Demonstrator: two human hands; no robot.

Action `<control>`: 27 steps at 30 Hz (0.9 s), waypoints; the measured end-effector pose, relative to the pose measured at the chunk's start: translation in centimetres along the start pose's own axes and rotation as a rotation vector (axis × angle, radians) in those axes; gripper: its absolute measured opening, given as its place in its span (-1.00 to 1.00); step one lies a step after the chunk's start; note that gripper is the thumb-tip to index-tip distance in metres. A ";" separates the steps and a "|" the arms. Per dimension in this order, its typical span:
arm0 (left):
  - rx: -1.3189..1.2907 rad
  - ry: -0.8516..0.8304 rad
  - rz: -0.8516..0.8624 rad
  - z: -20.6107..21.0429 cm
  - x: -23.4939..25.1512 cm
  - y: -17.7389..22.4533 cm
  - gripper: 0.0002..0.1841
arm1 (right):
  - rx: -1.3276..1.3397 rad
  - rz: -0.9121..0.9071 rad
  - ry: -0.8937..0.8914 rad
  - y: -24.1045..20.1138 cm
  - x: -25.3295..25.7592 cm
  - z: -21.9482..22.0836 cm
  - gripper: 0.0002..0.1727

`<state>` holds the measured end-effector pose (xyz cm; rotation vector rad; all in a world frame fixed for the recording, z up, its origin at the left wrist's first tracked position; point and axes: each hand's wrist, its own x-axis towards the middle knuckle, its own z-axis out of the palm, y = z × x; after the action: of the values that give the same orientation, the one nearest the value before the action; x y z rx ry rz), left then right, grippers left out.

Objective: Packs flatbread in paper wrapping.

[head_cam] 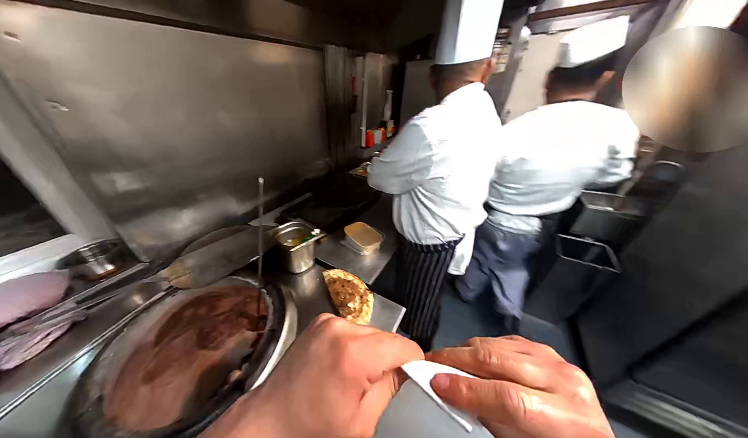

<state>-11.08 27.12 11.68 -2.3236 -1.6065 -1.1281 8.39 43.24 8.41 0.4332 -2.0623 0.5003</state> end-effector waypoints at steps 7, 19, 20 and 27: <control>-0.668 -0.512 -0.092 4.6 4.1 1.8 -0.64 | -0.101 0.215 0.077 -6.5 -5.8 -4.4 -0.88; -0.016 -0.133 0.437 22.1 11.8 11.8 -0.58 | -0.655 0.771 0.194 -14.4 -16.7 -14.2 -0.59; -0.028 -0.157 0.459 23.2 12.7 12.8 -0.60 | -0.827 0.727 0.212 -14.1 -17.7 -14.7 -0.68; -0.228 -0.680 0.581 31.0 20.3 19.4 -0.76 | -1.047 0.639 0.283 -16.0 -26.4 -23.6 -0.81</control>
<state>24.58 48.63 7.98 -3.2367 -0.7906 -0.4237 46.28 44.35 -0.20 -0.8773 -1.8511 -0.2008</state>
